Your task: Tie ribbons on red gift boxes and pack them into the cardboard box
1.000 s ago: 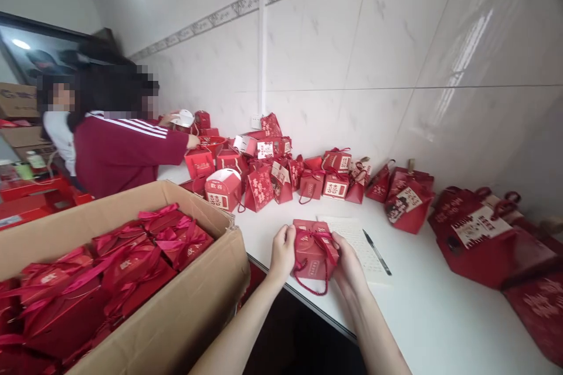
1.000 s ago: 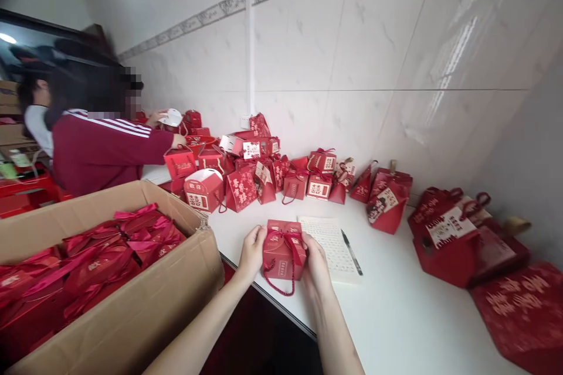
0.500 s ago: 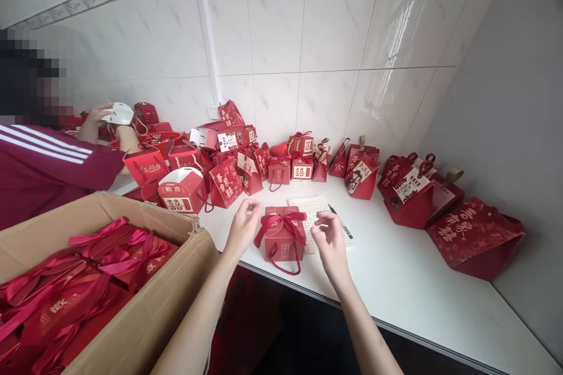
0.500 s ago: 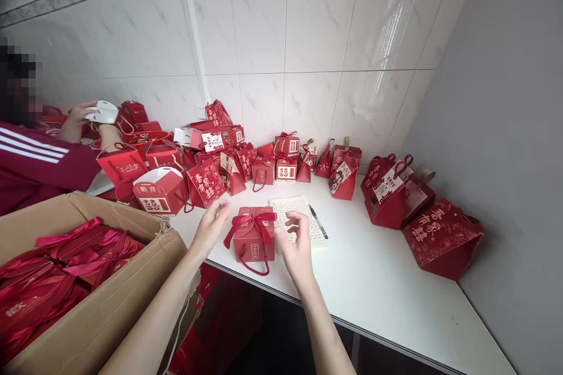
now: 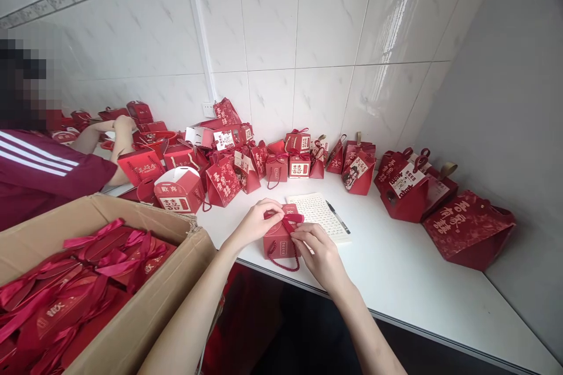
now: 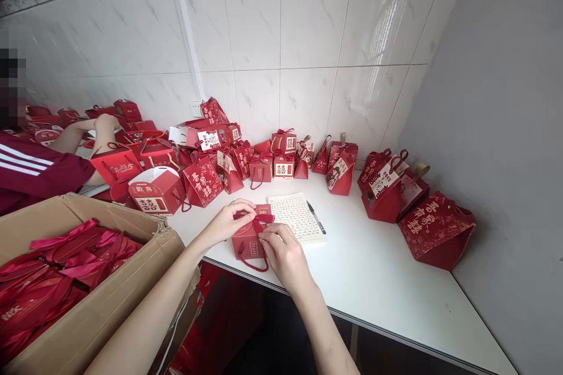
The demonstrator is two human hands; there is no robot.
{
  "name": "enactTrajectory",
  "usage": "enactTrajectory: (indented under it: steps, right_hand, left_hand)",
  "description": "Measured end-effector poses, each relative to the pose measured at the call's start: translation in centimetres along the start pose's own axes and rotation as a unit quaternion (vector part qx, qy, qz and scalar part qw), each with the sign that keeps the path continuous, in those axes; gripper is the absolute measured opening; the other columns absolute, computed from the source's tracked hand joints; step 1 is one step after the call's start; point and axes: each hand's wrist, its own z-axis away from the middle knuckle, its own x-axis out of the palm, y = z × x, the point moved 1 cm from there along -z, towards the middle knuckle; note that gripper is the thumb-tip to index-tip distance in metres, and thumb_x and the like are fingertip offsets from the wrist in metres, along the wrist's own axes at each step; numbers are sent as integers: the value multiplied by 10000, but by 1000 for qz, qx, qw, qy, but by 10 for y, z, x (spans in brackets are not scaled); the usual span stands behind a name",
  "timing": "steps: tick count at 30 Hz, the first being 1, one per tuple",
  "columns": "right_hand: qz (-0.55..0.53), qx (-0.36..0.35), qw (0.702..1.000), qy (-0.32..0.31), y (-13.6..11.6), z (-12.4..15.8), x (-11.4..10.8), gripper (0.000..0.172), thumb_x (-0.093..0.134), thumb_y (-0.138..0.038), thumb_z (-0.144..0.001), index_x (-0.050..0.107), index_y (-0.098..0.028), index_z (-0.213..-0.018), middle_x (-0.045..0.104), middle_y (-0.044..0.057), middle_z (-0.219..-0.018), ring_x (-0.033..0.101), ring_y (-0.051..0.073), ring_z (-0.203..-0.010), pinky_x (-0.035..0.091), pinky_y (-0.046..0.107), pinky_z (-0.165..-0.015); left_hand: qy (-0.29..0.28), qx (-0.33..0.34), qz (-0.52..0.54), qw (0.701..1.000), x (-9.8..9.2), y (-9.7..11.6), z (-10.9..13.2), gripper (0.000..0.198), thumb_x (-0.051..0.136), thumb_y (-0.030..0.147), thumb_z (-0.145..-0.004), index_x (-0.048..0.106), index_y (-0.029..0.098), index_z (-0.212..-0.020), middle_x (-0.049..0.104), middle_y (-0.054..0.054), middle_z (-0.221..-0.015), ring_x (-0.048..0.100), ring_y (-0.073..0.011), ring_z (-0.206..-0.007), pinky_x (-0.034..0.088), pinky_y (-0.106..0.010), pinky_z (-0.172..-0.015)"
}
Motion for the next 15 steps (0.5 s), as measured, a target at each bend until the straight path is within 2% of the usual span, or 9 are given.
enactTrajectory:
  steps: [6, 10, 13, 15]
  right_hand:
    - [23, -17, 999, -23, -13, 5, -9, 70, 532, -123, -860, 575, -177, -852, 578, 59, -814, 537, 197, -818, 457, 359, -700]
    - [17, -40, 999, -10, -40, -7, -11, 55, 530, -163, -856, 561, -183, -814, 581, 57, -791, 532, 195, -779, 434, 356, -685]
    - [57, -55, 996, -46, -51, -24, 6, 42, 534, -192, -853, 569, -172, -865, 594, 86, -881, 537, 221, -847, 444, 366, -708]
    - [127, -62, 986, -92, -50, -33, 25, 208, 607, -226, -799, 563, -133, -979, 580, 141, -1003, 523, 281, -947, 447, 425, -771]
  left_hand:
    - [0, -23, 16, 1000, -3, 2, -2, 169, 564, 318, -761, 641, 167, -762, 631, -70, -983, 563, -207, -997, 393, -349, -941]
    - [75, -70, 133, 986, -14, -6, -2, 284, 458, 363, -819, 653, 157, -839, 639, -80, -1080, 539, -215, -1092, 366, -357, -987]
    - [110, -91, 176, 974, -22, -9, -1, 266, 494, 356, -786, 655, 156, -856, 654, -80, -1061, 544, -222, -1091, 370, -355, -986]
    - [82, -103, 158, 979, -24, -7, -1, 240, 553, 343, -746, 657, 163, -867, 661, -76, -1040, 563, -226, -1055, 401, -352, -951]
